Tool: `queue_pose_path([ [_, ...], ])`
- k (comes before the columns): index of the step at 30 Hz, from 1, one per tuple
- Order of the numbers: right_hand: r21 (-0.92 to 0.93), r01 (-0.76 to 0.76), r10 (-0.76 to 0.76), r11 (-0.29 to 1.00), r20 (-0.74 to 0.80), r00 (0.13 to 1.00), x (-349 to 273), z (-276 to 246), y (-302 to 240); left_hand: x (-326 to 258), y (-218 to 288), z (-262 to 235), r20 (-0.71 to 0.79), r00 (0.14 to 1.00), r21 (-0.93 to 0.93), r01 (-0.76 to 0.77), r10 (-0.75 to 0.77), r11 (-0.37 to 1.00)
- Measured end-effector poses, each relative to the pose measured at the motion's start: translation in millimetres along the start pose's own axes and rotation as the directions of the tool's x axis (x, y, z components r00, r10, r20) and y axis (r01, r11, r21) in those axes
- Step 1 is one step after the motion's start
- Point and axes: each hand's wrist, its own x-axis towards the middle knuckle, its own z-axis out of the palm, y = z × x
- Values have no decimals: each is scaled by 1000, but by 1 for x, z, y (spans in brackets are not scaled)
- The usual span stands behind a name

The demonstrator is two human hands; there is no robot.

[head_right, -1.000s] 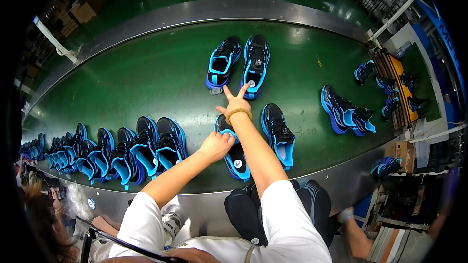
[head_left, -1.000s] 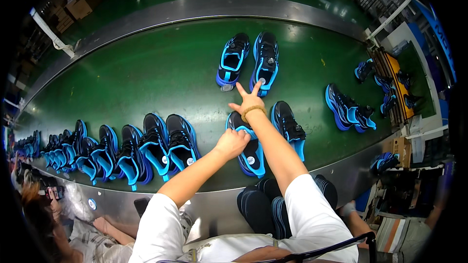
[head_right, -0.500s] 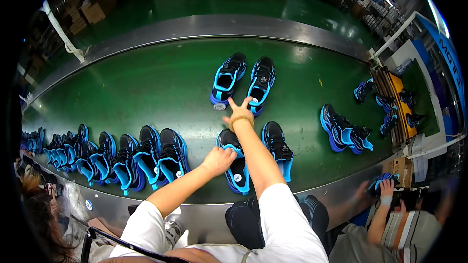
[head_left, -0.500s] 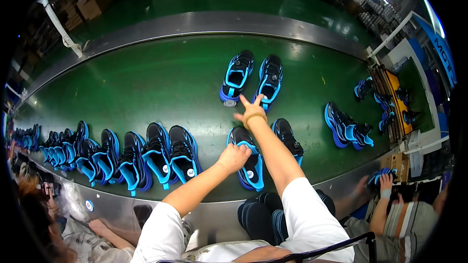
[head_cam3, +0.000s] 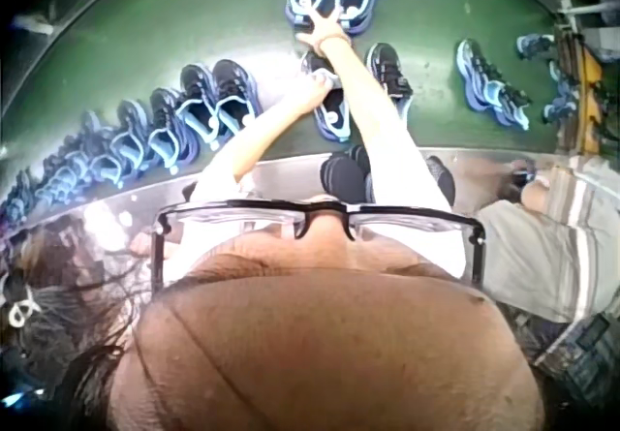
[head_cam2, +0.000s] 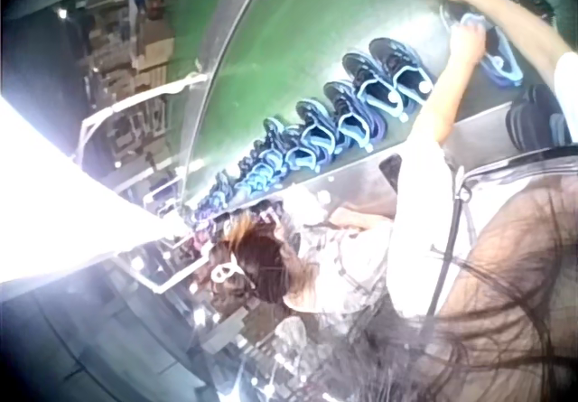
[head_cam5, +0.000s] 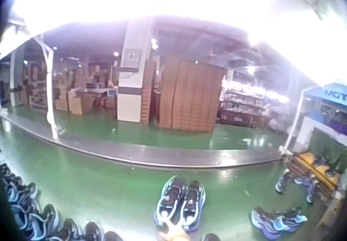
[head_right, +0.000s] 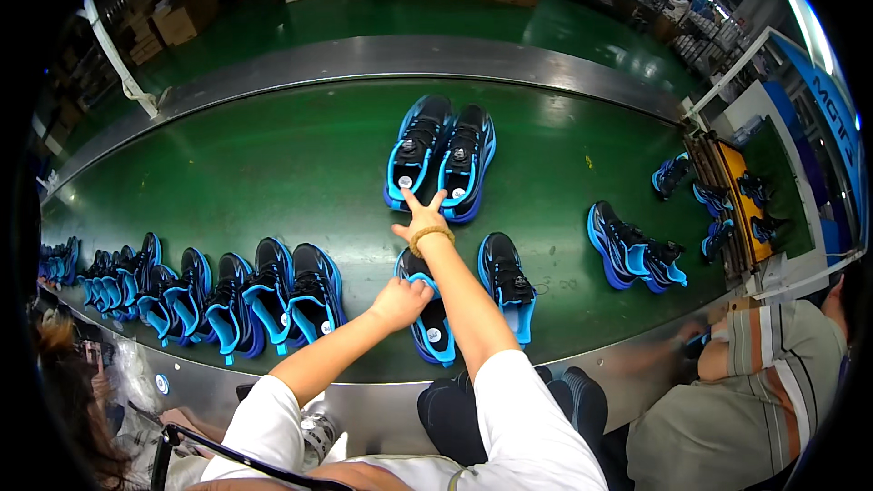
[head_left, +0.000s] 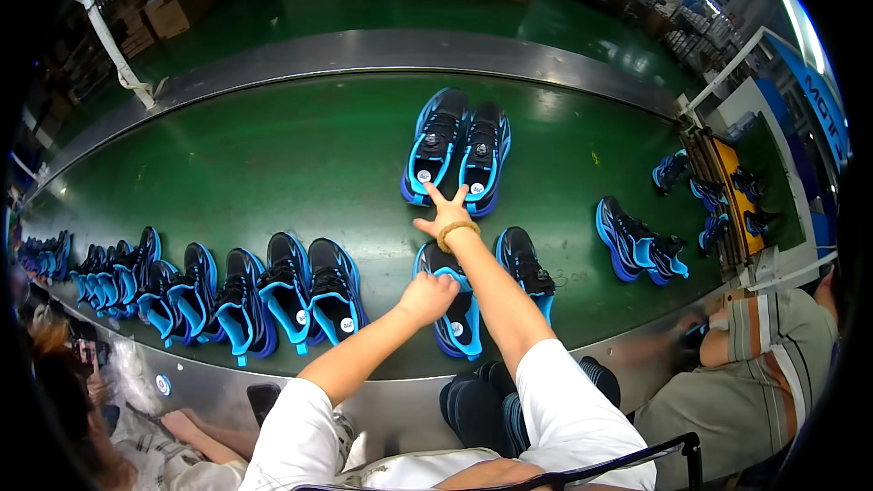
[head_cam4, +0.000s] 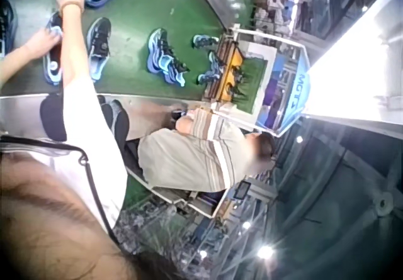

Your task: The person takes a stack of insoles and inserts them into individual shoes taken from a conveyor belt, then places the finished shoes onto a multi-tier storage rack.

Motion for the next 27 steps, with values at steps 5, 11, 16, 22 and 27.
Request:
queue_pose_path([
  [5, -34, -11, 13, 999, 47, 999, -28, -5, 7, -3, -10, -15, 75, 991, -377, 130, -109, 917],
  [11, 118, 491, -426, 863, -355, 832, -125, -44, 47, -11, -18, -13, -107, 879, -933, 73, -465, 352],
  [16, 103, 253, -187, 962, -428, 884, -298, -42, 135, 1, 3, -85, 219, 848, -892, -27, -483, -452],
  [22, 15, -270, 261, 963, -308, 915, -441, 10, 148, 56, 52, -49, -55, 907, -951, 80, -417, 300],
  [27, 109, -302, 320, 947, -385, 866, -457, 12, 160, 75, 110, -33, -46, 980, -414, 159, -195, 896],
])
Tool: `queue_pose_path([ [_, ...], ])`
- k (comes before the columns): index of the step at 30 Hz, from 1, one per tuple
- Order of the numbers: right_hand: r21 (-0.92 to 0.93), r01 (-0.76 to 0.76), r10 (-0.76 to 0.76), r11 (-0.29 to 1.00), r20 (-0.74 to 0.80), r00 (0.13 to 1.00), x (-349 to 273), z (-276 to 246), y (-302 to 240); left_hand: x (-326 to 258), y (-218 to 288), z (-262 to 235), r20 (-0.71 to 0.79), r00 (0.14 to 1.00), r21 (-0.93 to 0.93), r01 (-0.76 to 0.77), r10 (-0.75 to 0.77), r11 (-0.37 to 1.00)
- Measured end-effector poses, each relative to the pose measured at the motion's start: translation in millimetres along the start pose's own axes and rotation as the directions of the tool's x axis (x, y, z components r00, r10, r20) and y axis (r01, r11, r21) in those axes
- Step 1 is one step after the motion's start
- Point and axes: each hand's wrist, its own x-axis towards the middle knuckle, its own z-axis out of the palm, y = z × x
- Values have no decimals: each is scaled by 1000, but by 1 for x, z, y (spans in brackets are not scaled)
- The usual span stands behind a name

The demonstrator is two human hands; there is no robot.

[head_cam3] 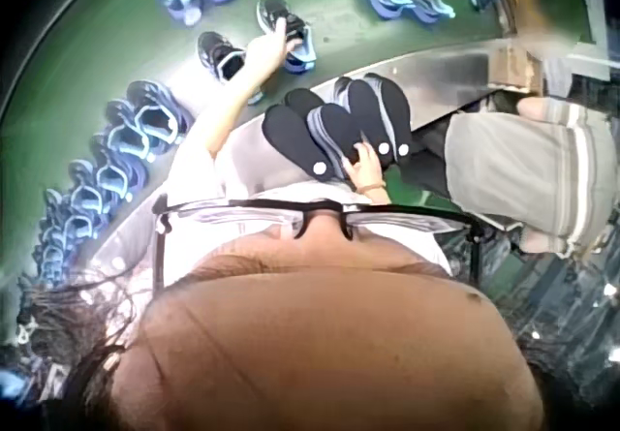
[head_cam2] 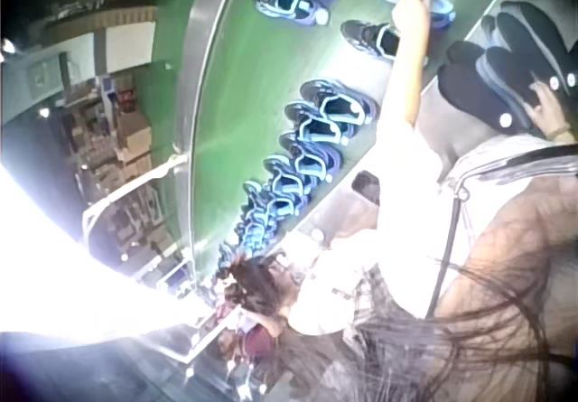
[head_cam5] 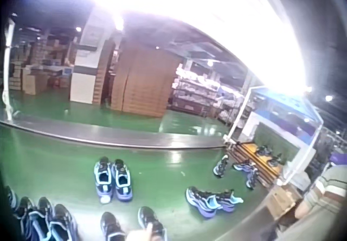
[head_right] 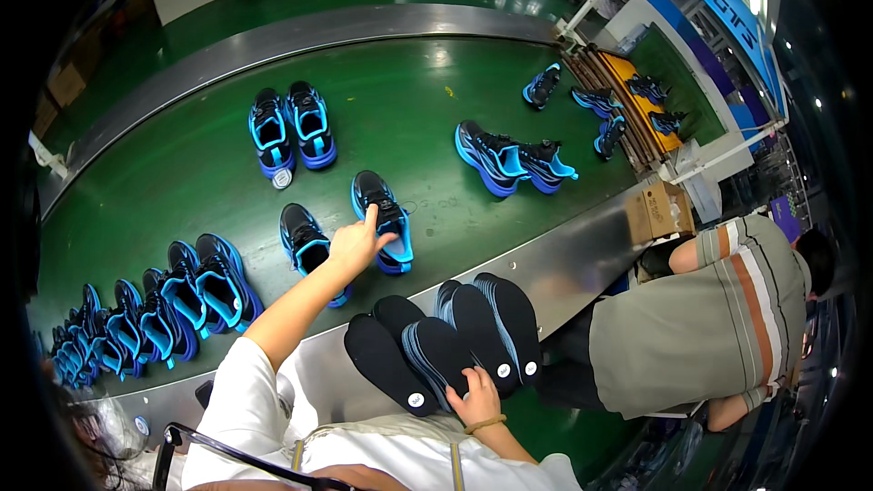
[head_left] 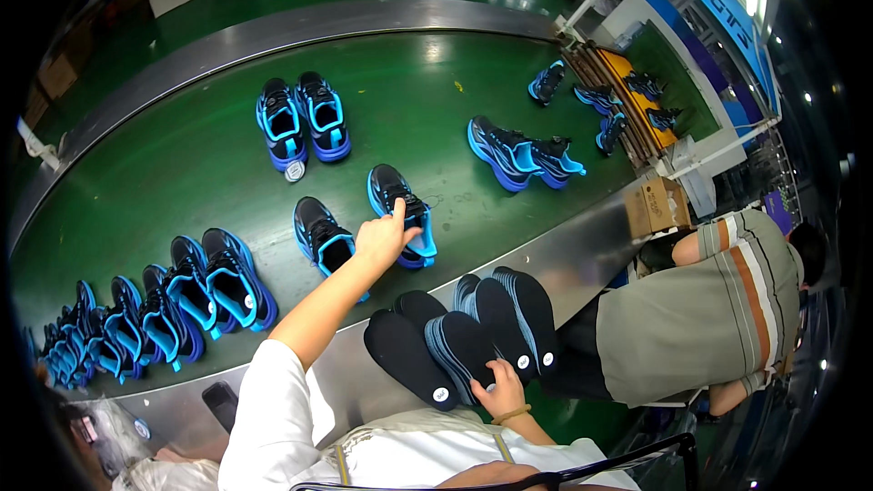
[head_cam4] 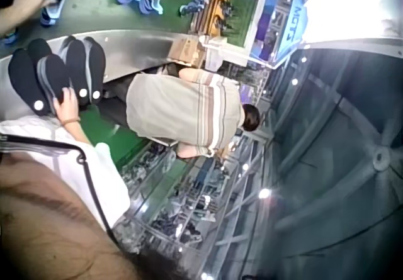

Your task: The person takes a stack of insoles and inserts them into individual shoes taken from a conveyor belt, then places the finished shoes onto a multi-tier storage rack.

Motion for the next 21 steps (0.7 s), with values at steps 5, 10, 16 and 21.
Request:
queue_pose_path([
  [5, 173, 173, -151, 970, -134, 979, 55, -38, -17, 18, -27, 22, -54, 998, 137, -36, 44, 990],
  [10, 410, 236, -306, 881, 112, 946, 172, -64, -44, 51, -25, -10, 142, 983, -140, 140, -120, 980],
  [16, 274, -131, -68, 953, 614, 787, 277, -12, -82, 68, -45, -10, 347, 928, -287, 245, -138, 926],
  [21, -109, 218, -138, 970, 494, 859, 296, 48, -84, 74, -47, -12, 365, 926, -283, 207, -95, 936],
])
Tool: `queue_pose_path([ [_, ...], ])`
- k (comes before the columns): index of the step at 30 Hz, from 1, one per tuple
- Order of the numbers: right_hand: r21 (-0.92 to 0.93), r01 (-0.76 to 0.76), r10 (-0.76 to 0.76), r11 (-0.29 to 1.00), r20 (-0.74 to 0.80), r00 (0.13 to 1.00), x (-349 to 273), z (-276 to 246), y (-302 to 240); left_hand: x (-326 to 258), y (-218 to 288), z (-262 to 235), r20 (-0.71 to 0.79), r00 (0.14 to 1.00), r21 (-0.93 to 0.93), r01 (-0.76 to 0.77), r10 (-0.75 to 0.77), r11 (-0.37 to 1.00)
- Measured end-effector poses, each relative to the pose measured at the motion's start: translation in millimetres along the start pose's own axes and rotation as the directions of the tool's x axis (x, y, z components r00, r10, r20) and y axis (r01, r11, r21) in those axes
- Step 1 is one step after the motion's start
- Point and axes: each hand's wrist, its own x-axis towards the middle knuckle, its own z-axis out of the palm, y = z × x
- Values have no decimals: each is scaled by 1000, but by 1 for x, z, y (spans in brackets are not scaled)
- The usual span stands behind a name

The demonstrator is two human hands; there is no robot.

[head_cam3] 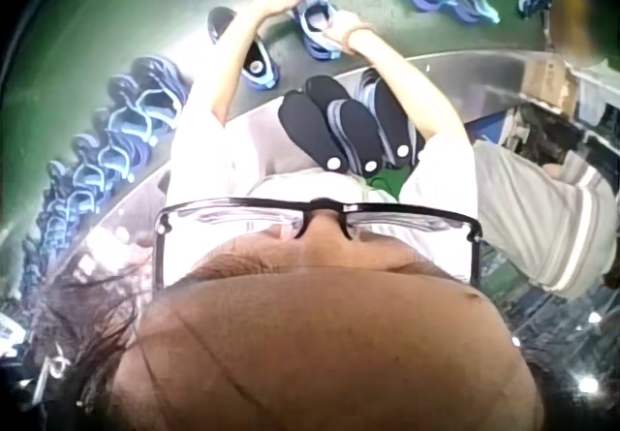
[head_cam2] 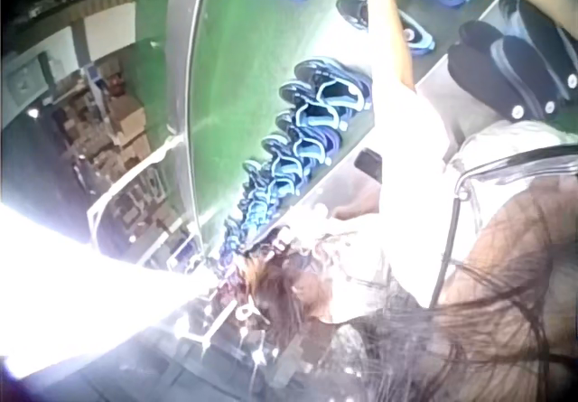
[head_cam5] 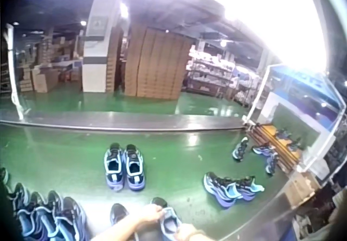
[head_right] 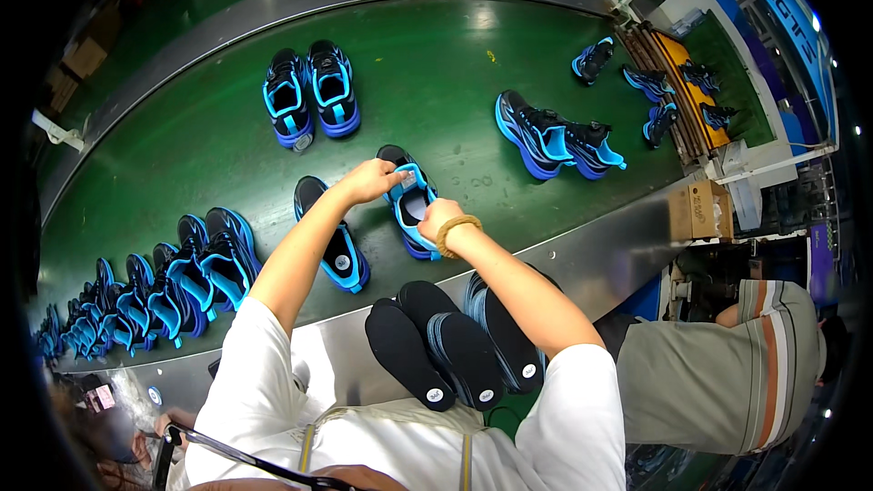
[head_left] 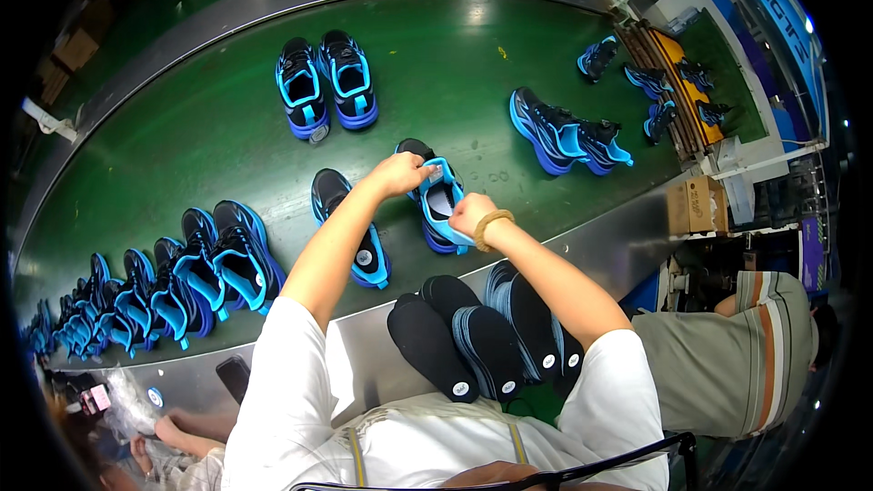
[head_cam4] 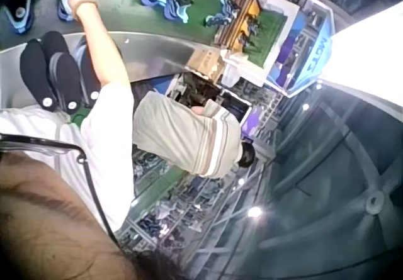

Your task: The person takes a stack of insoles and inserts them into individual shoes taken from a conveyor belt, then places the finished shoes onto a multi-tier storage rack.

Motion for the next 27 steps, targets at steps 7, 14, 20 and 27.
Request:
queue_pose_path([
  [7, 472, -242, 114, 848, 283, 952, -12, -50, 13, -7, 7, 10, -62, 996, 113, -56, 63, 992],
  [14, -62, -102, 93, 993, -144, 985, 9, 12, -5, -7, 8, 6, -42, 997, 182, -63, 71, 981],
  [20, 537, -373, 188, 756, 368, 911, -6, -44, 0, -10, 8, 21, -170, 985, 145, -11, 35, 989],
  [27, -151, 165, -185, 975, -129, 974, 4, 16, -32, -7, 3, 15, -99, 991, 100, -77, 87, 992],
])
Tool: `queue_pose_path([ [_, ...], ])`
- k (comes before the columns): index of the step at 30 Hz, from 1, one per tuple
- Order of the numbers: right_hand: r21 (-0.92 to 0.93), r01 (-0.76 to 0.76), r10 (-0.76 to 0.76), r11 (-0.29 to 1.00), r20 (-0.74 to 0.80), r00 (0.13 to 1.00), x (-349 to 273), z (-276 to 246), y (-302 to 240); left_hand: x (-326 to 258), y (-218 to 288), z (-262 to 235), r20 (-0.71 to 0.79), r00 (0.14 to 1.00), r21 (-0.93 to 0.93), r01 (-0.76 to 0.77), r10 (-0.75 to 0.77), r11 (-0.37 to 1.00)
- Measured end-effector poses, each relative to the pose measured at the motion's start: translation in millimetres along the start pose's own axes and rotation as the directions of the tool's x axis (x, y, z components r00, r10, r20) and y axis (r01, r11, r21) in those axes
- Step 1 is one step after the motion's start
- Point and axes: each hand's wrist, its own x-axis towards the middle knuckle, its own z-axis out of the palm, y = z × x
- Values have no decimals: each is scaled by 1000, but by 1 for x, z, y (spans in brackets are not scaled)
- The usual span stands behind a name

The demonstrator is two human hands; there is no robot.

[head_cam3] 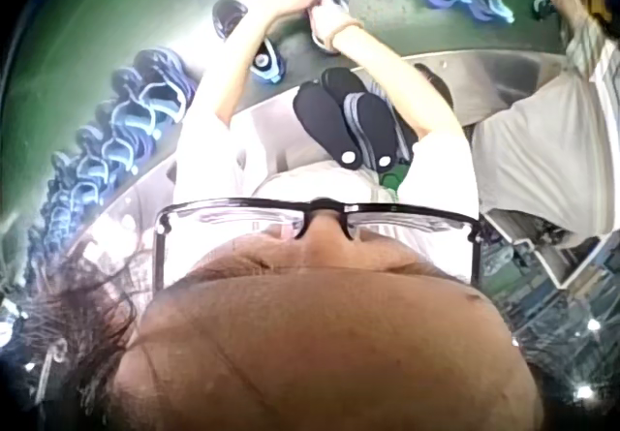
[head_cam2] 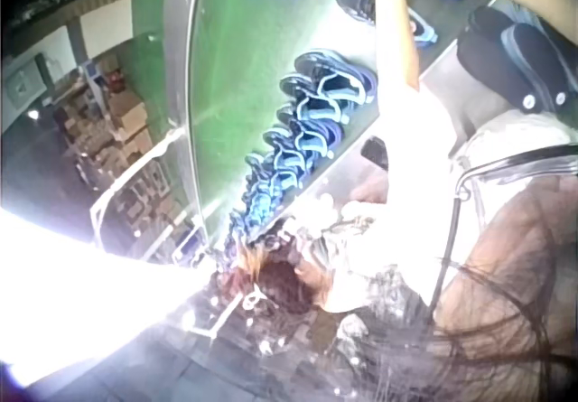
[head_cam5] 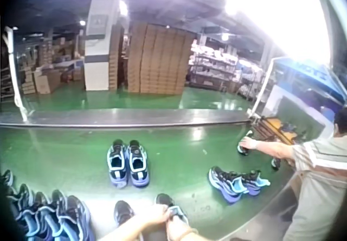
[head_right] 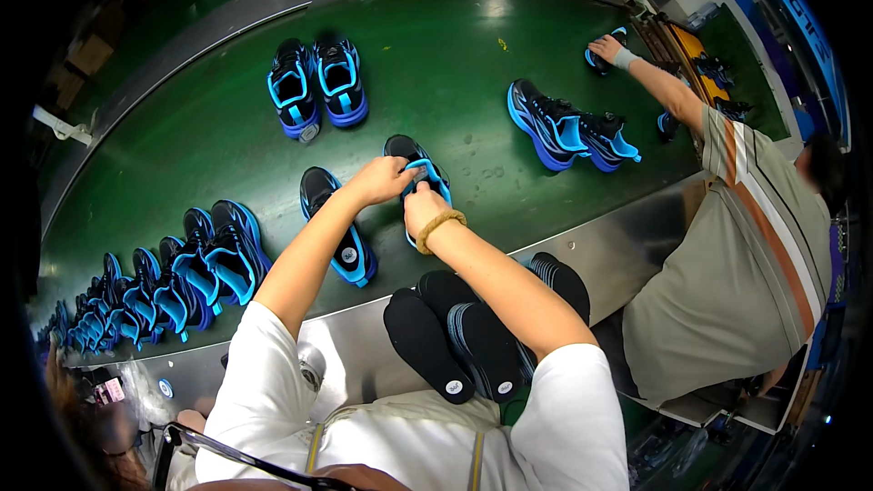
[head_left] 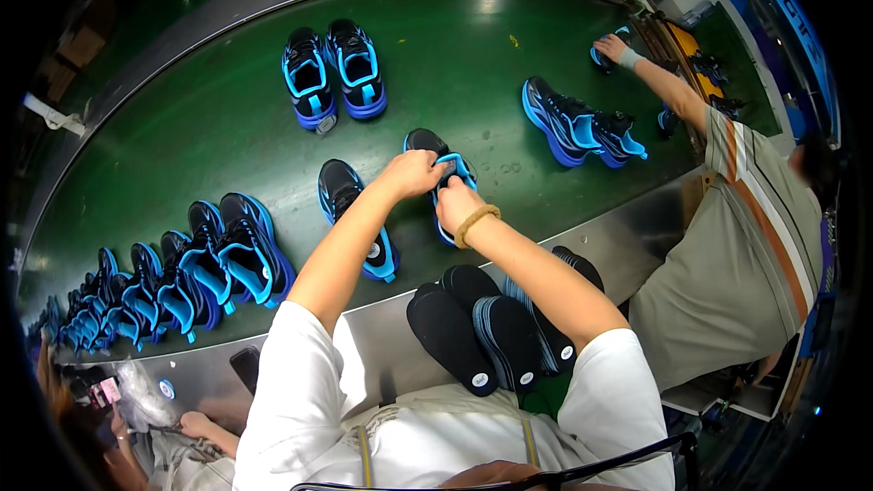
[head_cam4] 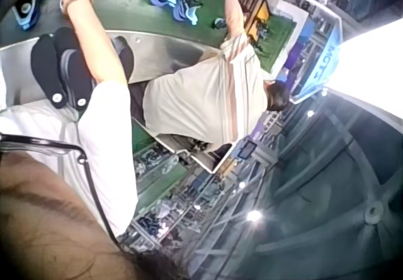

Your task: The person takes a stack of insoles and inserts them into individual shoes taken from a conveyor belt, then places the finished shoes onto a multi-tier storage rack.

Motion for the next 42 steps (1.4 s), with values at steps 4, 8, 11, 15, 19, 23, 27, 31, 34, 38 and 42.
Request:
queue_pose_path([
  [4, -25, 104, -101, 994, 116, 988, -15, -21, 17, -6, -1, 2, -33, 999, -18, 24, -25, 1000],
  [8, -56, 65, -56, 996, 149, 987, -26, -21, 31, -7, -4, 3, -5, 999, -62, 31, -32, 998],
  [11, 0, 55, -55, 998, -8, 998, -15, -1, 29, -7, -2, 0, 52, 998, -75, 26, -22, 997],
  [15, -82, 267, -278, 960, -202, 939, -8, 15, 32, -4, -2, 2, 35, 999, -15, -16, 17, 1000],
  [19, 3, 205, -205, 979, -4, 979, -29, -3, 48, -10, -6, 4, 19, 1000, 1, 12, -12, 1000],
  [23, -21, 188, -189, 982, -115, 975, -16, 14, 51, -6, -7, 9, 29, 999, -34, -19, 20, 999],
  [27, -40, 201, -205, 979, -199, 958, -12, 27, 53, -8, -2, 7, 27, 1000, -32, -7, 8, 999],
  [31, 9, 166, -161, 986, -197, 967, -25, 11, 39, -15, 4, 23, -107, 988, -102, 98, -109, 990],
  [34, 43, 105, -93, 994, -222, 971, -9, 20, 38, -14, 19, 37, -176, 969, -316, 113, -175, 942],
  [38, 100, 134, -102, 986, -272, 957, -13, 19, 39, -8, 12, 38, -185, 949, -397, 164, -254, 903],
  [42, -160, -57, 56, 985, -8, 998, -35, -24, 9, -14, 8, 36, -177, 950, -448, 155, -258, 880],
])
